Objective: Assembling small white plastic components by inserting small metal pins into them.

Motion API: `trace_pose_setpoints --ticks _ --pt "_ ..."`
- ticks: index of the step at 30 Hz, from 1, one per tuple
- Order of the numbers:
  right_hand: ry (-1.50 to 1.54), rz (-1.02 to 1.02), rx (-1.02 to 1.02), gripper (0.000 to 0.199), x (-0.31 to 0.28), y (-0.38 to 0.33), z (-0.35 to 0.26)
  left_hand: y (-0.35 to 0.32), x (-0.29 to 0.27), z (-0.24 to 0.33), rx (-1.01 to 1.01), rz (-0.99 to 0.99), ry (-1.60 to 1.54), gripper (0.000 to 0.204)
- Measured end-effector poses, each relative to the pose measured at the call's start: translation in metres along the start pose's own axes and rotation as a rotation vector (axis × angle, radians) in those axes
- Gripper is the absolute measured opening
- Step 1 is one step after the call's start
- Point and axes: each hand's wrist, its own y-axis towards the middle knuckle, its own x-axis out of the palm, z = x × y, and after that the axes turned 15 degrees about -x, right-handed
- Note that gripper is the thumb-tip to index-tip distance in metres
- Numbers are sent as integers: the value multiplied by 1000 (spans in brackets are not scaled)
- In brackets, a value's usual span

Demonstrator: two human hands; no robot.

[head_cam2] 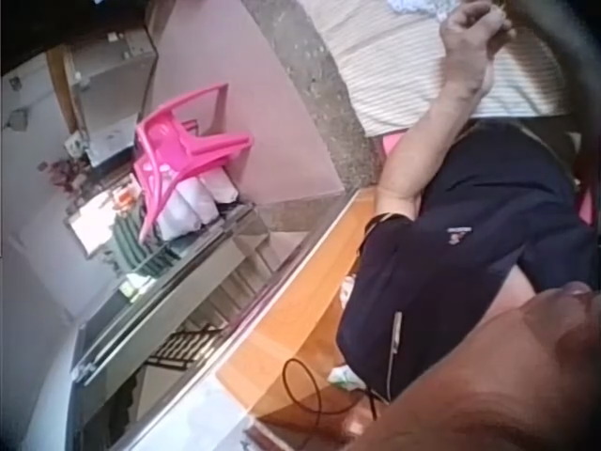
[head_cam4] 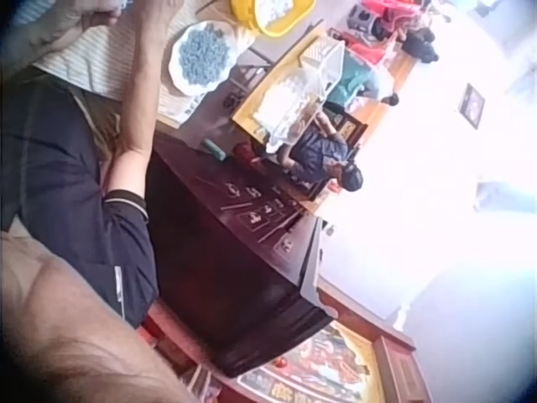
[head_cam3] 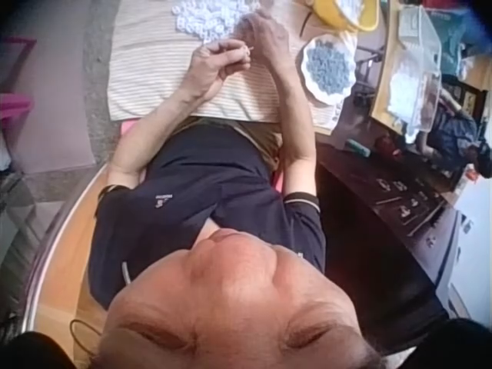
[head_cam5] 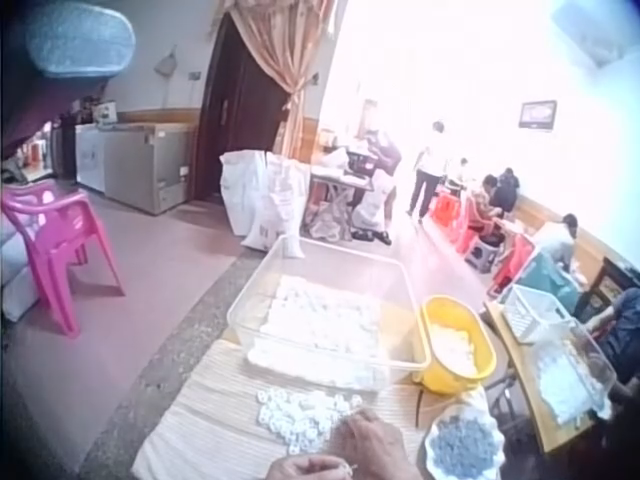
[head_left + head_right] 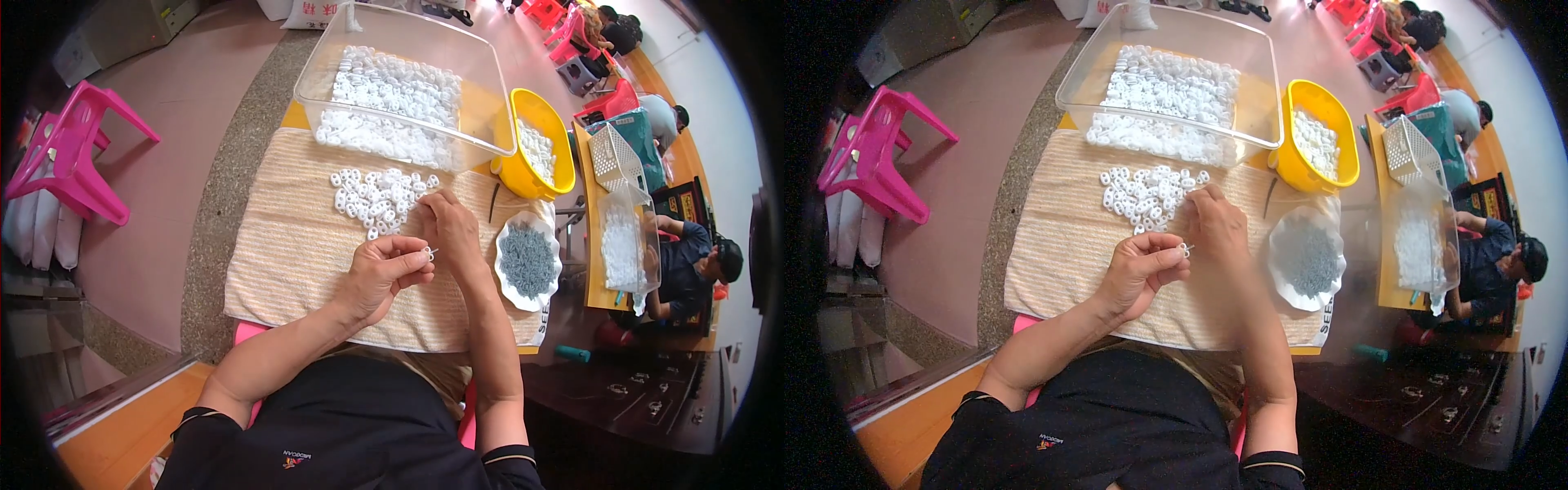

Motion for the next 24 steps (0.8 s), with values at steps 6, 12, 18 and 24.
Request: trace_pose_setpoints --ticks 6,12,18,24 --pt "48 -67 -14 14 -6 2 -2 -1 0 -1 2 15 7 15" --pt "68 -135 -29 22 -1 12 -10 1 -2 -2 10 -1 13 14" --pt "25 -147 -54 21 3 14 -9 0 3 1 14 19 20 14" --pt "140 94 -76 13 2 7 -9 -3 6 2 8 16 25 13"
